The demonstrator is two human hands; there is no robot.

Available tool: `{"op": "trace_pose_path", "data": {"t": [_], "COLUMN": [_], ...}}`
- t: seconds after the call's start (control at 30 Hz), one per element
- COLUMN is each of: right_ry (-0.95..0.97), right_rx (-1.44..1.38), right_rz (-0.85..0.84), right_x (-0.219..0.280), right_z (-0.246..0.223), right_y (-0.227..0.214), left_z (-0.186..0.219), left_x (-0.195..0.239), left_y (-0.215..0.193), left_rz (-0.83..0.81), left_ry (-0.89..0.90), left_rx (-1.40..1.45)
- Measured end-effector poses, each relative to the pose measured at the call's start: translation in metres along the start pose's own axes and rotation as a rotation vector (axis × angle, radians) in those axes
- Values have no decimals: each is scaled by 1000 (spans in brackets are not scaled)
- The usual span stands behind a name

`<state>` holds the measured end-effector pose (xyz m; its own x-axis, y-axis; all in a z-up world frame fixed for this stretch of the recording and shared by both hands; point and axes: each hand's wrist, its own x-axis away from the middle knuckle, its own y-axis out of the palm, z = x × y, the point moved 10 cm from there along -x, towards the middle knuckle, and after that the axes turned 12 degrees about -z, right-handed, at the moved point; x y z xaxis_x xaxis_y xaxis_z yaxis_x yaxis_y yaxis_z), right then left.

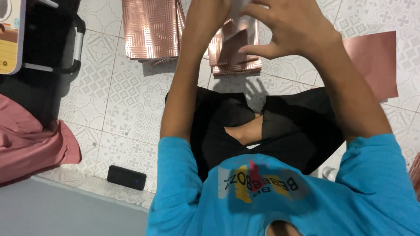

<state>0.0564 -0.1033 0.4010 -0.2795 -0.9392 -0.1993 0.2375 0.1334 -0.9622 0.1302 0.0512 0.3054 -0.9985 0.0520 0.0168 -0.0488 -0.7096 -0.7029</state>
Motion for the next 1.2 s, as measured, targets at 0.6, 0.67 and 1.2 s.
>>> {"op": "trace_pose_path", "data": {"t": [0.6, 0.67, 1.2], "right_ry": [67, 70, 31], "right_rx": [-362, -412, -265], "right_rz": [-930, -944, -1047], "right_x": [-36, -38, -16], "right_z": [10, 8, 23], "right_y": [108, 108, 143], "left_z": [56, 57, 46], "left_x": [79, 80, 68], "left_y": [19, 17, 18], "left_rz": [-151, -149, -397], "left_ry": [886, 891, 874], "left_rx": [-850, -847, -876]}}
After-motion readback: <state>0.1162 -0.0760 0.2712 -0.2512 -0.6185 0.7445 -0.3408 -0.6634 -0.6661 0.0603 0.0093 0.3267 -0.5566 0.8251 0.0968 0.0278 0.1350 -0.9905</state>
